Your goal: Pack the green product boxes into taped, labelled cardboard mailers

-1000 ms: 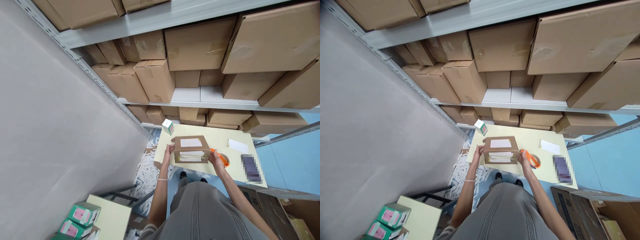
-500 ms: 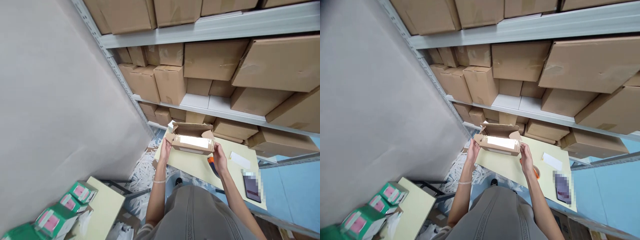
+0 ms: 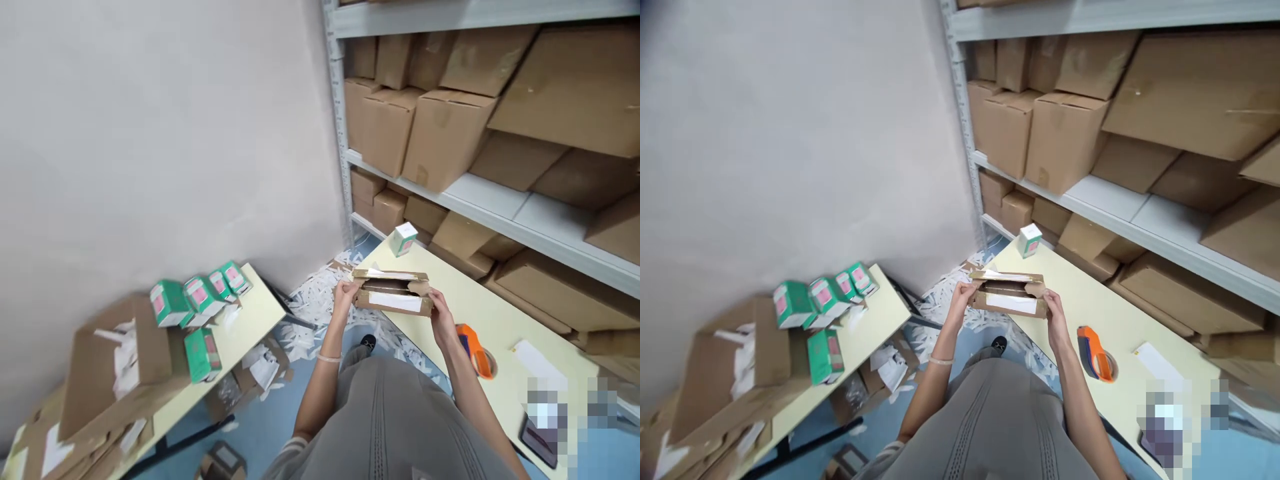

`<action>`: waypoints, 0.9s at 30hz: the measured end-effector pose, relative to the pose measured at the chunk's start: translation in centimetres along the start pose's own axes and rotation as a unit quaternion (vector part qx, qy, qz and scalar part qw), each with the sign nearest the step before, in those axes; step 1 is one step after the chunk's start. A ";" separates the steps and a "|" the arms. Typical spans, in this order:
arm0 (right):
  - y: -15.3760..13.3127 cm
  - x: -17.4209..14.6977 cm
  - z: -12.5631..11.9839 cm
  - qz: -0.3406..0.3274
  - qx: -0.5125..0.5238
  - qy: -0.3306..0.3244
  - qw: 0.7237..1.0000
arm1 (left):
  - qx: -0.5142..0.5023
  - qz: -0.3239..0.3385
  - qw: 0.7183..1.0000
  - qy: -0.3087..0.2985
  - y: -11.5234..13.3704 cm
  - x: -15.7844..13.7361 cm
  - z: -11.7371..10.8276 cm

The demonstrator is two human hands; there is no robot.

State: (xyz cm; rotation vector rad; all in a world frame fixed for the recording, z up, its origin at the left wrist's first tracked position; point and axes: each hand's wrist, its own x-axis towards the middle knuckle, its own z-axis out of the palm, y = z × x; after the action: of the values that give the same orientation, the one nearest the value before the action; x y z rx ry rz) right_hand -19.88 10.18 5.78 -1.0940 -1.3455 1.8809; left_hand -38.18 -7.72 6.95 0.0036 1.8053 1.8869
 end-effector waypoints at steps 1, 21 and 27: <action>0.0 0.0 0.7 0.005 0.001 -0.031 0.999 | 0.001 0.002 1.000 0.016 -0.2 -0.6 -1.0; 11.2 -14.0 21.7 0.101 -0.202 -0.547 0.806 | -0.169 0.109 0.939 0.278 -6.9 -23.4 -25.3; 14.3 -16.1 30.0 -0.081 -0.366 -0.518 0.769 | -0.045 0.142 0.947 0.284 -6.4 -20.8 -32.9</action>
State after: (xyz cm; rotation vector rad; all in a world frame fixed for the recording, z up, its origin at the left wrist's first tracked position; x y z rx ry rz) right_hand -37.75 -21.87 1.55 -0.0507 -2.8427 1.8769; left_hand -29.49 -46.07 4.57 -0.3680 2.1757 2.3472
